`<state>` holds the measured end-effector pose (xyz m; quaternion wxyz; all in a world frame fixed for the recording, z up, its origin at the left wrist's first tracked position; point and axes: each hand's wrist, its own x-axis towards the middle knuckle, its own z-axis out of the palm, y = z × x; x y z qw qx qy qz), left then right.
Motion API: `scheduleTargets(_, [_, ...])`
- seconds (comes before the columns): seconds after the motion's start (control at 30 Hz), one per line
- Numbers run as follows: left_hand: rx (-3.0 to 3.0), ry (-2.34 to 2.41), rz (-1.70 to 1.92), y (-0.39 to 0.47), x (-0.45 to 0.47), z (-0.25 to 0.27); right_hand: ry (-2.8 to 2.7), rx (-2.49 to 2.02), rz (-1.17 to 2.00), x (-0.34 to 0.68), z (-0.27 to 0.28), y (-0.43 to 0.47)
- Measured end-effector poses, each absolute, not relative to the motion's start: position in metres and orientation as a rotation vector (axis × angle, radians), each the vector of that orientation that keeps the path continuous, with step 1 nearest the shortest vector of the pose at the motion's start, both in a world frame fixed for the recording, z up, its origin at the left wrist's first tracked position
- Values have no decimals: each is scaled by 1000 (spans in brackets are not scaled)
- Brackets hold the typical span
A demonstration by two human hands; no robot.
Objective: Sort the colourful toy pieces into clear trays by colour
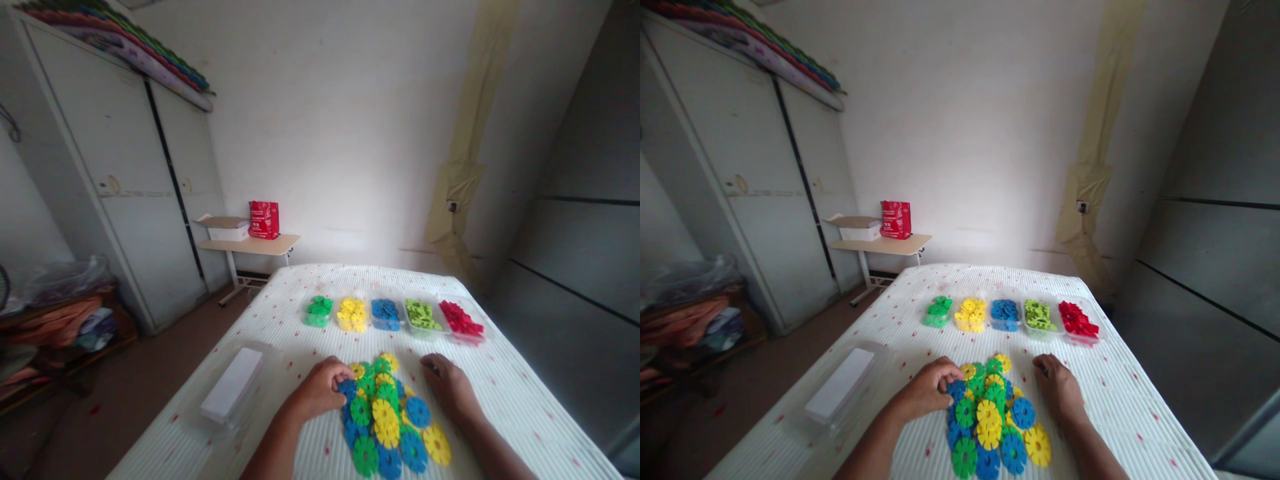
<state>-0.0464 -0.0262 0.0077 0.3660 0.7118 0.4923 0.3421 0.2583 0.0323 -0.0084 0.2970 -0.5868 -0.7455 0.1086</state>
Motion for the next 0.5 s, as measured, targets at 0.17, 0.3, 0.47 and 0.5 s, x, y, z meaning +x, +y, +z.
scheduleTargets(0.17, [1850, 1296, 836, -30, -47, 11, -1956, -1544, 292, 258, -8, 31])
scheduleTargets(0.3, [1859, 1285, 846, -29, -47, 10, -1959, -1555, 306, 258, -7, 30])
scheduleTargets(0.47, [1908, 1292, 869, -28, -46, 9, -1961, -1554, 285, 257, -6, 30])
scheduleTargets(0.5, [1917, 1290, 880, -28, -46, 9, -1967, -1557, 284, 257, -6, 30])
